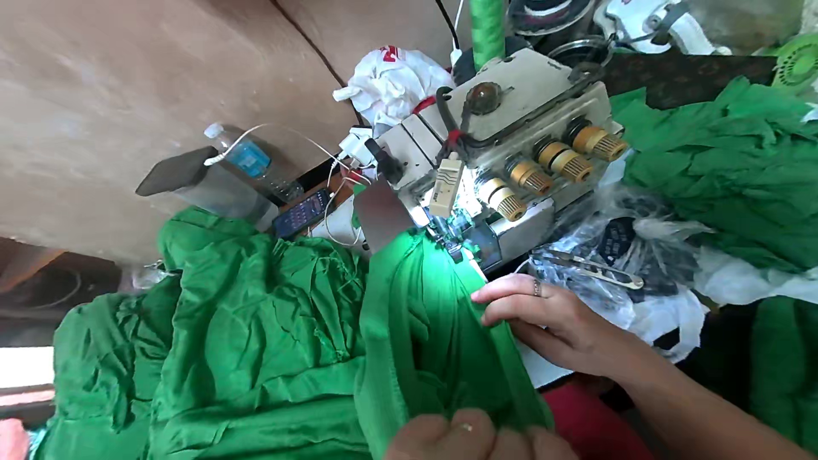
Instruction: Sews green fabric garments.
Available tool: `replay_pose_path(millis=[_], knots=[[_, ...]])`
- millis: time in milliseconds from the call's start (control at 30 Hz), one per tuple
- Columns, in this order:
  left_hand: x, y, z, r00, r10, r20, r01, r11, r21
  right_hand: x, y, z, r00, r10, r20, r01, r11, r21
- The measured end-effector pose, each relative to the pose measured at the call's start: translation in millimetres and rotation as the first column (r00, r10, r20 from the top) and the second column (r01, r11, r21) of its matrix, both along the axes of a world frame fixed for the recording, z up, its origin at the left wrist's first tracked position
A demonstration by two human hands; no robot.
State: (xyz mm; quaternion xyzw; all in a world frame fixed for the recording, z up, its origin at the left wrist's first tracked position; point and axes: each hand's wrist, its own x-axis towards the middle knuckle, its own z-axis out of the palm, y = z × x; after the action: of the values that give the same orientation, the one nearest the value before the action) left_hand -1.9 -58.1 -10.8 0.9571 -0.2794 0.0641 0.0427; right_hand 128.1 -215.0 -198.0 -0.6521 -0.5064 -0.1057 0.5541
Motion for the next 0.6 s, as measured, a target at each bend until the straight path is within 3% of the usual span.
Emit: replay_pose_path(millis=[267, 400, 600], knots=[[27.1, -15.1, -50.5, 0.970, 0.188, 0.155, -0.209, 0.969, 0.131, -2.3, 2.4, -2.4, 1.000, -0.022, 0.011, 0.021, 0.999, 0.030], [40.1, -16.0, -72.5, 0.941, 0.201, 0.273, -0.234, 0.968, 0.092, -2.9, 4.7, -3.4, 0.999, -0.035, 0.008, 0.034, 0.998, 0.048], [49.5, -9.8, -91.6, 0.923, 0.220, 0.314, -0.231, 0.973, -0.004, -5.8, 8.4, -2.9, 0.998, -0.049, -0.048, 0.053, 0.995, 0.085]])
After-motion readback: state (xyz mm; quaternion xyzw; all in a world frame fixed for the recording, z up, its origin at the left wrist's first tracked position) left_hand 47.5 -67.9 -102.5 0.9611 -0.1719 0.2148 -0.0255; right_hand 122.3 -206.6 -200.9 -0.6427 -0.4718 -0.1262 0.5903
